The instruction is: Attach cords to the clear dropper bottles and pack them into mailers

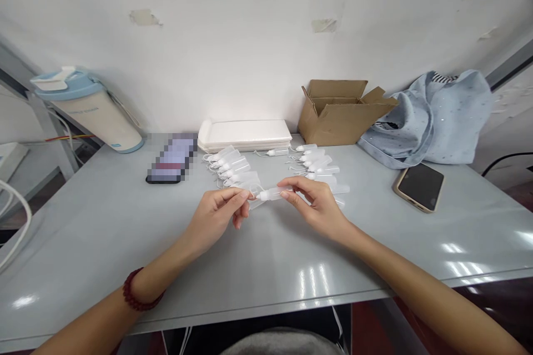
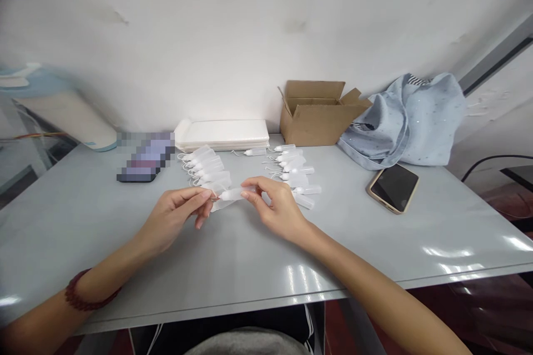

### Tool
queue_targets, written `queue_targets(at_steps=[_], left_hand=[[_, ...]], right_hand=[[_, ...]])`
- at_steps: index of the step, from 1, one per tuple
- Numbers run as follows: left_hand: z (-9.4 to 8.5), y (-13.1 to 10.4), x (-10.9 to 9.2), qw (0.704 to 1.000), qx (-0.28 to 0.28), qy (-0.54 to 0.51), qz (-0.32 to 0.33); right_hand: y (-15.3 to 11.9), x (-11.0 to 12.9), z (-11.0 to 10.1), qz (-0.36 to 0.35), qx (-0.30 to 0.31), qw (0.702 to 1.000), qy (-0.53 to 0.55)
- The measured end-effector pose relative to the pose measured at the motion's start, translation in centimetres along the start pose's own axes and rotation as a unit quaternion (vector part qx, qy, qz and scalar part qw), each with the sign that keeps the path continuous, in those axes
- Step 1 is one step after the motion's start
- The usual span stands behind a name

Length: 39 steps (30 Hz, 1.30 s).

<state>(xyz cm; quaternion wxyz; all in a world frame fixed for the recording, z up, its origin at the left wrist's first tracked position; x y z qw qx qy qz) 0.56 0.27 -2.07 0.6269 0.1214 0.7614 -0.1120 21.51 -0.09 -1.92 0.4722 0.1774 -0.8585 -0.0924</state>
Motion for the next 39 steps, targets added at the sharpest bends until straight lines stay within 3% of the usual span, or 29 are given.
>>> queue_targets(at_steps=[9, 19, 23, 35, 39], left_hand=[[-0.1, 0.0, -0.2, 0.999, 0.029, 0.022, -0.014], [-2.4, 0.5, -1.1, 0.984, 0.116, 0.124, -0.061], [-2.7, 0.5, -0.8, 0.979, 0.106, 0.160, -0.062], [-3.8, 0.7, -1.1, 0.973, 0.054, 0.203, -0.093], [-3.8, 0.9, -1.1, 0.969, 0.065, 0.211, -0.113]], right_hand=[[-0.2, -0.3, 0.3, -0.030, -0.003, 0.999, -0.021], [-0.1, -0.6, 0.8, -0.108, 0.018, 0.994, -0.023], [-0.1, -1.1, 1.2, -0.132, 0.020, 0.991, -0.034], [0.1, -2.1, 2.2, -0.119, 0.037, 0.992, -0.036], [0.1, -2.1, 2.2, -0.118, 0.048, 0.991, -0.046]])
Point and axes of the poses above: each hand's wrist, its own y-axis towards the middle knuckle, its own z-axis out of the palm, x = y × z, the point moved 1 cm from there along y, towards the middle knuckle, and after that the axes turned 4 degrees about z, right-handed, at the moved point
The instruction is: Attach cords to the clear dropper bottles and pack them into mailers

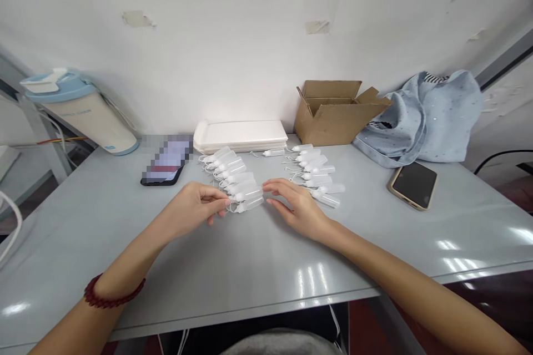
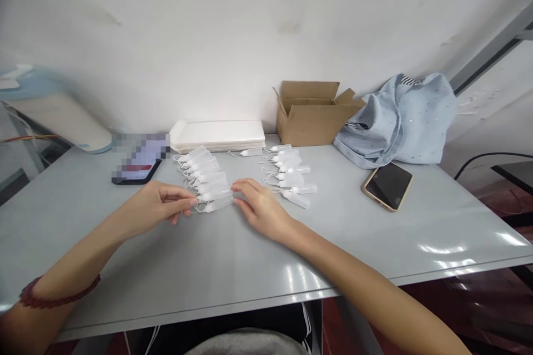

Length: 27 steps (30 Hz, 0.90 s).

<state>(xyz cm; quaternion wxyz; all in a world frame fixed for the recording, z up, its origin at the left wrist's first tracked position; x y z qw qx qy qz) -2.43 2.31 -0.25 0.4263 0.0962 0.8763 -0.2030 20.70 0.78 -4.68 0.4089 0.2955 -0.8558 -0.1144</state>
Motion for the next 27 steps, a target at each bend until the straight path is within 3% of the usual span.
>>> queue_targets(at_steps=[8, 15, 18, 22, 27], left_hand=[[-0.1, 0.1, 0.0, 1.000, 0.016, 0.022, -0.003], [-0.4, -0.2, -0.3, 0.998, -0.047, 0.041, -0.022], [-0.5, -0.5, -0.7, 0.996, -0.081, 0.037, -0.026], [0.1, -0.6, -0.9, 0.994, -0.107, 0.023, -0.019], [1.7, -0.8, -1.0, 0.996, -0.085, 0.009, 0.032]], right_hand=[[0.3, 0.2, -1.1, -0.015, -0.001, 0.999, -0.043], [0.3, 0.4, -4.1, 0.017, 0.097, 0.981, -0.165], [0.4, 0.6, -5.5, 0.072, 0.116, 0.968, -0.211], [0.5, 0.4, -7.2, 0.179, 0.174, 0.921, -0.299], [0.6, 0.2, -8.2, 0.245, 0.205, 0.883, -0.344]])
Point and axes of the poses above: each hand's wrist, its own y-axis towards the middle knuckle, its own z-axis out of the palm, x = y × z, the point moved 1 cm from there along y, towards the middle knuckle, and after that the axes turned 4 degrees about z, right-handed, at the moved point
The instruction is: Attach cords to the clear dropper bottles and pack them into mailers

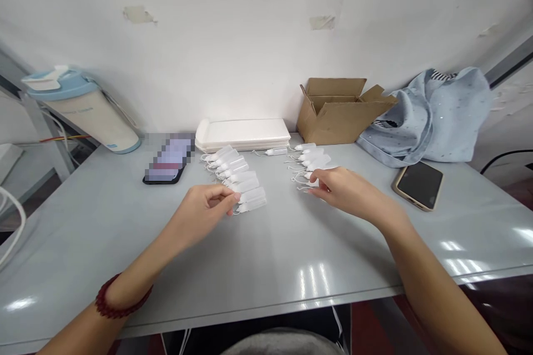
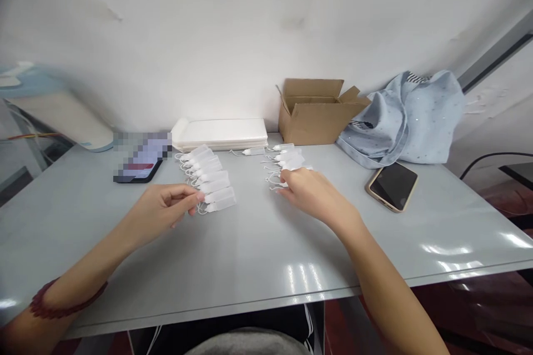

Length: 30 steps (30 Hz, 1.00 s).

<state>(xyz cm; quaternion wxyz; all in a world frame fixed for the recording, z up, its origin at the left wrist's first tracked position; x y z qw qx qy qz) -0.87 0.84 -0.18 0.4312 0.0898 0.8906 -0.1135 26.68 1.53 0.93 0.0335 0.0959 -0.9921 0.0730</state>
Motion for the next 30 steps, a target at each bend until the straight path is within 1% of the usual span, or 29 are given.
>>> queue_targets(at_steps=[4, 10, 15, 18, 21, 24, 30], left_hand=[[1.2, -0.5, -0.4, 0.999, 0.025, -0.011, 0.032], [1.5, -0.9, -0.7, 0.998, 0.050, -0.016, 0.032], [1.5, -0.9, -0.9, 0.997, 0.057, -0.015, 0.042], [1.6, -1.0, -0.9, 0.997, 0.055, -0.011, 0.053], [1.6, -1.0, -0.9, 0.997, 0.057, -0.012, 0.056], [1.7, -1.0, -0.8, 0.996, 0.063, -0.022, 0.051], [1.8, -1.0, -0.7, 0.996, 0.071, -0.031, 0.047]], right_hand=[[-0.1, -0.4, 0.1, 0.019, 0.037, 0.999, -0.006], [-0.2, -1.3, 0.5, 0.037, 0.030, 0.998, -0.037], [0.1, -1.4, 1.0, 0.018, 0.021, 0.997, -0.070], [0.2, -1.3, 1.2, -0.013, 0.003, 1.000, -0.022], [0.1, -0.9, 1.1, -0.032, 0.015, 0.999, 0.029], [0.1, -0.1, 0.7, -0.042, 0.030, 0.998, 0.044], [0.3, 0.7, 0.6, -0.048, 0.002, 0.997, 0.061]])
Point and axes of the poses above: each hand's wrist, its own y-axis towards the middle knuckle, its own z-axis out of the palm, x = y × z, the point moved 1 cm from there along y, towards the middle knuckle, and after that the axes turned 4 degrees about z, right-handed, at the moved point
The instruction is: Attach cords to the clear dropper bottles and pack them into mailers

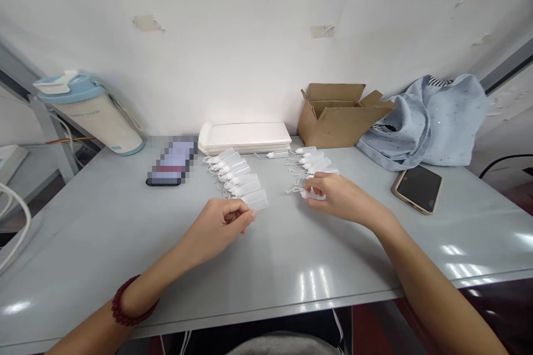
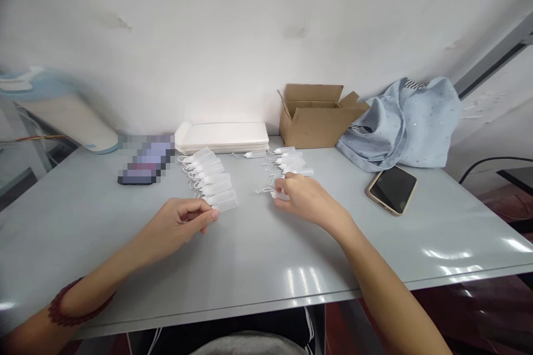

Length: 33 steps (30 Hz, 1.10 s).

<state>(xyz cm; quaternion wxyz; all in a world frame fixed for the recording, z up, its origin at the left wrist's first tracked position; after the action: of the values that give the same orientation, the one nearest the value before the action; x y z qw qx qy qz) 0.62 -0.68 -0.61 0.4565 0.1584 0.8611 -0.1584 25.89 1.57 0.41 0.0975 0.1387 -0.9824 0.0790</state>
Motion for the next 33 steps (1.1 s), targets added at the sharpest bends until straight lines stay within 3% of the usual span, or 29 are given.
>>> queue_targets(at_steps=[12, 19, 25, 33], left_hand=[[0.0, 0.0, 0.0, 1.000, -0.002, 0.007, 0.004], [0.0, 0.1, 0.0, 1.000, 0.001, -0.002, -0.001], [0.0, 0.0, -0.1, 1.000, -0.002, 0.004, 0.005], [0.0, 0.0, -0.2, 1.000, -0.019, -0.023, 0.001]], right_hand=[[0.1, -0.2, 0.7, -0.017, -0.042, 0.993, 0.112], [-0.3, 0.5, 0.0, -0.039, -0.046, 0.962, 0.265], [-0.2, 0.5, 0.3, -0.016, -0.036, 0.928, 0.371], [-0.8, 1.9, 0.1, -0.082, 0.048, 0.909, 0.405]])
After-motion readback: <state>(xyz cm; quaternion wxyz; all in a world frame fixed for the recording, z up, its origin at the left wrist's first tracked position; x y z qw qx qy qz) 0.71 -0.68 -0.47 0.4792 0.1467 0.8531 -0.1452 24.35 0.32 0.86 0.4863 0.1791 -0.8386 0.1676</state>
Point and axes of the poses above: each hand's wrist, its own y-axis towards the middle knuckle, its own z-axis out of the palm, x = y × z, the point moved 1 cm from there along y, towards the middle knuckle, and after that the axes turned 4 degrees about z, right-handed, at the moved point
